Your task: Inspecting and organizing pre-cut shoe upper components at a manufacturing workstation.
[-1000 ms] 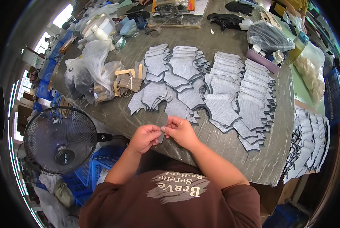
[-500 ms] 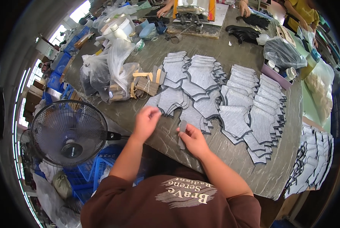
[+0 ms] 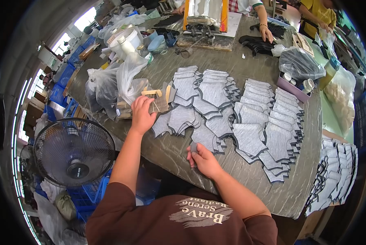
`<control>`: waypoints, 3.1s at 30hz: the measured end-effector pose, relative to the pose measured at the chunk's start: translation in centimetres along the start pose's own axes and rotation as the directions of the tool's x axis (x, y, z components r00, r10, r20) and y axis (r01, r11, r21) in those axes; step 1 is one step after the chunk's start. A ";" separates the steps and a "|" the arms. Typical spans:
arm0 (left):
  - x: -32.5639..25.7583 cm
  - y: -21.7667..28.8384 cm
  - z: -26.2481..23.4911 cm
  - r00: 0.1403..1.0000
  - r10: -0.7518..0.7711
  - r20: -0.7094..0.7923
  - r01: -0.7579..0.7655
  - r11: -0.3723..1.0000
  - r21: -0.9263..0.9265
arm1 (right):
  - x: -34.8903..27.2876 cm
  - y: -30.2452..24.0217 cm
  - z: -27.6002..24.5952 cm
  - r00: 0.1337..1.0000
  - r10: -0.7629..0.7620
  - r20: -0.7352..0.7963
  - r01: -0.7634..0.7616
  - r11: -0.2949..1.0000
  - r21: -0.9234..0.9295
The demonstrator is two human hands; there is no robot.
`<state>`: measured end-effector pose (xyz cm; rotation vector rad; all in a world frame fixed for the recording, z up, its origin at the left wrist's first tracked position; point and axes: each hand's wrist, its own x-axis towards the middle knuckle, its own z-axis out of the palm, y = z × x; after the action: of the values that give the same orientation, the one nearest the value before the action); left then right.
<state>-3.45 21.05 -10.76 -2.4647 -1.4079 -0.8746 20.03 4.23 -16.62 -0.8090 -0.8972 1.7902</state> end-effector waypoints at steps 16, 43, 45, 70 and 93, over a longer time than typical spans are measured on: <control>13.1 -7.3 5.6 0.861 -0.487 0.145 0.488 0.872 0.033 | 0.1 -0.4 -0.4 0.983 0.105 0.152 -0.113 0.993 0.044; 4.4 -3.0 5.8 0.989 -0.118 0.091 0.127 0.987 -0.099 | 0.6 -0.5 -0.9 0.973 0.158 0.166 -0.179 0.977 0.115; 4.3 -2.3 5.2 0.969 -0.244 0.049 0.247 0.920 -0.303 | 0.6 -0.4 -1.1 0.973 0.164 0.161 -0.190 0.969 0.157; -6.7 13.0 -1.1 0.956 -0.157 0.249 0.293 0.584 -0.757 | 0.3 -0.6 0.1 0.982 0.172 -0.071 -0.122 0.883 0.452; -8.6 13.4 -2.3 0.921 -0.116 0.373 0.310 0.798 -0.517 | -0.6 -1.3 1.4 0.962 0.270 -0.029 -0.224 0.848 0.480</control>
<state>3.43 6.56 -11.96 -3.0476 -1.7800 -1.1116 19.62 3.75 -14.72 -0.7008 -0.2681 2.0609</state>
